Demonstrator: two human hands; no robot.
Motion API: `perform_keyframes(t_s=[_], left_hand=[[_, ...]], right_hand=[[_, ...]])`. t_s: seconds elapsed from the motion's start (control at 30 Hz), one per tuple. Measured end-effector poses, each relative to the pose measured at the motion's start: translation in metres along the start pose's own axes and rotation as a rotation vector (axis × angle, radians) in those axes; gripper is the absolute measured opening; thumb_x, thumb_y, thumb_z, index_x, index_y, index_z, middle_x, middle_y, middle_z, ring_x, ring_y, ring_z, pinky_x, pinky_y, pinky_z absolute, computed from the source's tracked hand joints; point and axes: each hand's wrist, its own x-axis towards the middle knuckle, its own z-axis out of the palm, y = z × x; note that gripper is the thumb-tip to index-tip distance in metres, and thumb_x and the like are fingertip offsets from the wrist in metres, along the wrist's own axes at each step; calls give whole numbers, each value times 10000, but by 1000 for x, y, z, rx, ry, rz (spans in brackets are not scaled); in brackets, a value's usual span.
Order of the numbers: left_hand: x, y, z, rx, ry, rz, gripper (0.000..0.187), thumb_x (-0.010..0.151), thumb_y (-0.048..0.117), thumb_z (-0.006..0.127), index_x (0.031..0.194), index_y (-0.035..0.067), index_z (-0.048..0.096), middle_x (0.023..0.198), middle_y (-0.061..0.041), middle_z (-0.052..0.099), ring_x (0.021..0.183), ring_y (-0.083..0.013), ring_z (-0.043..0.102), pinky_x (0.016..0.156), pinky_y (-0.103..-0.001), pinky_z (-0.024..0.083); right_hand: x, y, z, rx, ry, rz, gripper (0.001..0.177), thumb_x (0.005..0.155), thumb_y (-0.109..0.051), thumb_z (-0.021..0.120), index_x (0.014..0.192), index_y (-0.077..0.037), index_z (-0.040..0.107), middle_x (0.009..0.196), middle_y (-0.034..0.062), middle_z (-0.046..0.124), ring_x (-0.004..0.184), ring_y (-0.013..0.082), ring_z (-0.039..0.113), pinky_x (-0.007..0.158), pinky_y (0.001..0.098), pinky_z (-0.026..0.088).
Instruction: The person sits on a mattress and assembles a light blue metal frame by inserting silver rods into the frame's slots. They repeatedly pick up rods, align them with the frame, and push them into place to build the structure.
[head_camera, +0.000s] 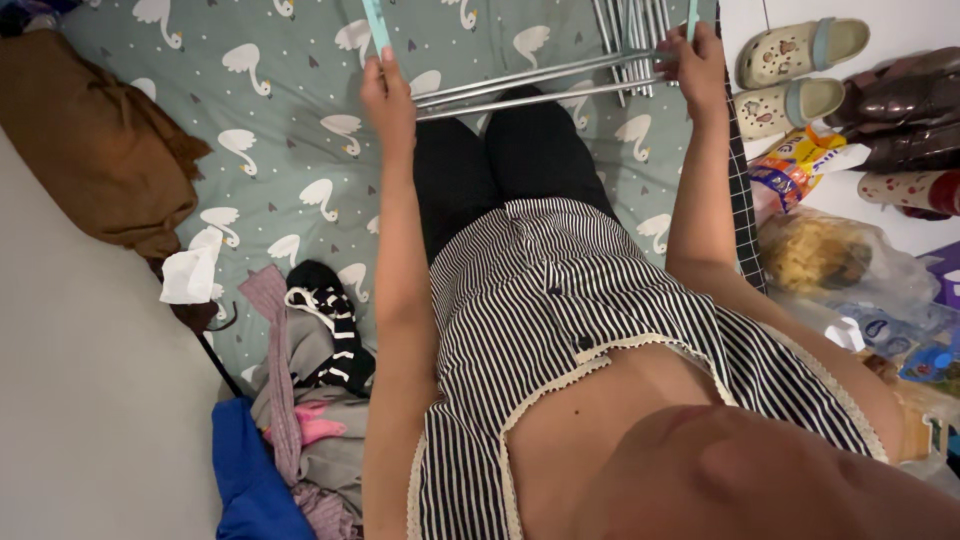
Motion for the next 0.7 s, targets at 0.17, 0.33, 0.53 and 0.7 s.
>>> perform_keyframes(t_s=[0.17,0.33,0.53,0.7], left_hand=[[5,-39,-3,15,37,-42,372,1065,393,586,889,66,609,643,51,444,549,-45,408,487,-257,314],[1,-42,-10,-110,57,-200,339,1034,391,603,937,68,633,620,52,434,496,-42,372,424,-245,266],[-5,-19,-14,-229,10,-218,321,1049,366,611,915,74,605,608,49,404,493,-46,377,411,-244,309],[-3,-4,-6,-367,-49,-239,308,1080,294,614,870,83,535,673,42,433,558,-67,429,456,-264,345]], right_hand=[[2,-1,10,-21,29,-7,212,1027,-136,593,1230,-76,605,1049,59,750,753,134,718,604,260,547],[1,-5,12,-291,34,-78,245,1082,-192,622,1275,-42,605,1054,90,719,834,235,701,702,336,519],[-25,-42,85,-1108,547,-616,520,1037,-266,664,1394,66,483,1397,289,459,1253,441,456,1033,575,362],[-89,-95,212,-936,-225,-916,452,887,-219,759,1271,-20,624,1222,192,618,1145,389,561,988,520,432]])
